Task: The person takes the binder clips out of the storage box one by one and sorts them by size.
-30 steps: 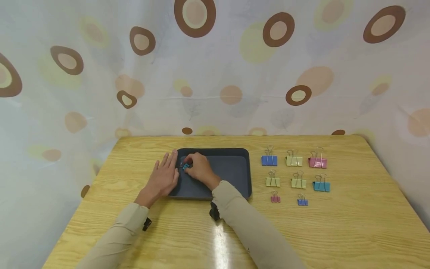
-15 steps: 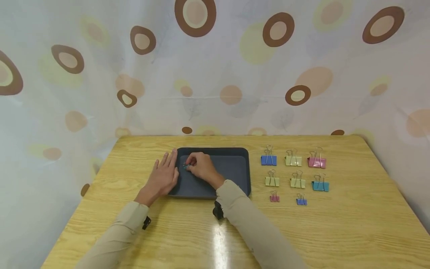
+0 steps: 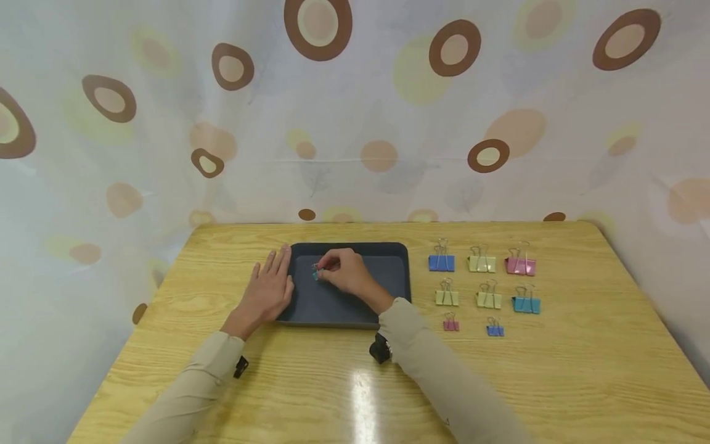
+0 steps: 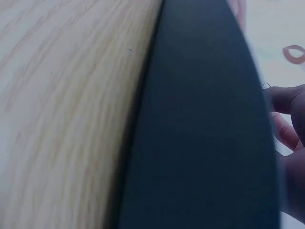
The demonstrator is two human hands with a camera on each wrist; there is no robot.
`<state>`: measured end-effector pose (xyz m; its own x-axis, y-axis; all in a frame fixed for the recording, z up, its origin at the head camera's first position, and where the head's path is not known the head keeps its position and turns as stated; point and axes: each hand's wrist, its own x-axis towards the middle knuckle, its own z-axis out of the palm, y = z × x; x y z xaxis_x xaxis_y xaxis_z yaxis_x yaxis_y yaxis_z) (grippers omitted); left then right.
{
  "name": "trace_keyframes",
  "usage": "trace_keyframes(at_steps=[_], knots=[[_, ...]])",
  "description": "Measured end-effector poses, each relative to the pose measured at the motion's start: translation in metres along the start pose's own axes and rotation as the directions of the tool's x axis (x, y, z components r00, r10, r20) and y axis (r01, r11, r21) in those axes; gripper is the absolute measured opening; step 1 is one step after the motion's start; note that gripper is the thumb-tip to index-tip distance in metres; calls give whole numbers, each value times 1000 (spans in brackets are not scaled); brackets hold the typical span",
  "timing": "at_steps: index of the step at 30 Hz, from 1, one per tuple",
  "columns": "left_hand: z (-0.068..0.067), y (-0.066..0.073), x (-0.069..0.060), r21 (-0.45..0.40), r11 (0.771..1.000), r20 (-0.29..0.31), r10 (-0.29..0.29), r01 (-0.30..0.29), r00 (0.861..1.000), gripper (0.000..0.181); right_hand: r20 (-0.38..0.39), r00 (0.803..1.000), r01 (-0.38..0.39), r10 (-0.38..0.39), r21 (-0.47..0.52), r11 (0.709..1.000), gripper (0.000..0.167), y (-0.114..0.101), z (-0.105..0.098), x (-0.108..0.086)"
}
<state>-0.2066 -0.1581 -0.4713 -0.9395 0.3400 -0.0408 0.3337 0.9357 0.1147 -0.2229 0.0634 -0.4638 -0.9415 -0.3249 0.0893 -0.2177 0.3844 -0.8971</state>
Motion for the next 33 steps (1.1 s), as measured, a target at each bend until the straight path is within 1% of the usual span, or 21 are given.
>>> trace_keyframes(at_steps=[5,7,10,13,15,17,19,21,26,29,33], knots=[[0,0,2,-9,1000,-36,17,-17,999,63,11,1000,8,-8,41,999,8,1,-18,-9],[0,1,2,-18,1000,-35,25,-25,999,64,15,1000,-1,0,47,999,8,3,-25,-15],[2,1,2,-9,1000,-13,25,-25,1000,63,8,1000,2,-2,24,1000,8,8,-31,-25],[4,1,2,3,1000,-5,27,-27,1000,63,-47,998,29,-29,-2,1000,8,8,-36,-35],[5,0,3,-1,999,-11,35,-35,999,63,-101,993,52,-52,-8,999,7,6,-40,-42],[5,0,2,-8,999,-13,39,-39,999,63,-139,987,82,-82,-2,997,8,3,-43,-47],[5,-1,1,-11,999,-9,35,-35,999,63,-149,983,112,-107,25,993,9,0,-46,-53],[5,-2,0,-17,999,-3,28,-28,1000,63,-140,983,127,-118,59,990,10,-3,-51,-59],[3,-2,-3,-31,999,-2,20,-20,1000,63,-134,985,127,-112,109,986,12,-6,-64,-80],[3,-3,-4,-29,999,-2,18,-19,1000,63,-150,983,120,-103,106,987,11,-5,-72,-95],[4,-2,-6,-25,1000,-9,15,-15,1000,64,-177,982,89,-68,116,989,11,-4,-81,-115]])
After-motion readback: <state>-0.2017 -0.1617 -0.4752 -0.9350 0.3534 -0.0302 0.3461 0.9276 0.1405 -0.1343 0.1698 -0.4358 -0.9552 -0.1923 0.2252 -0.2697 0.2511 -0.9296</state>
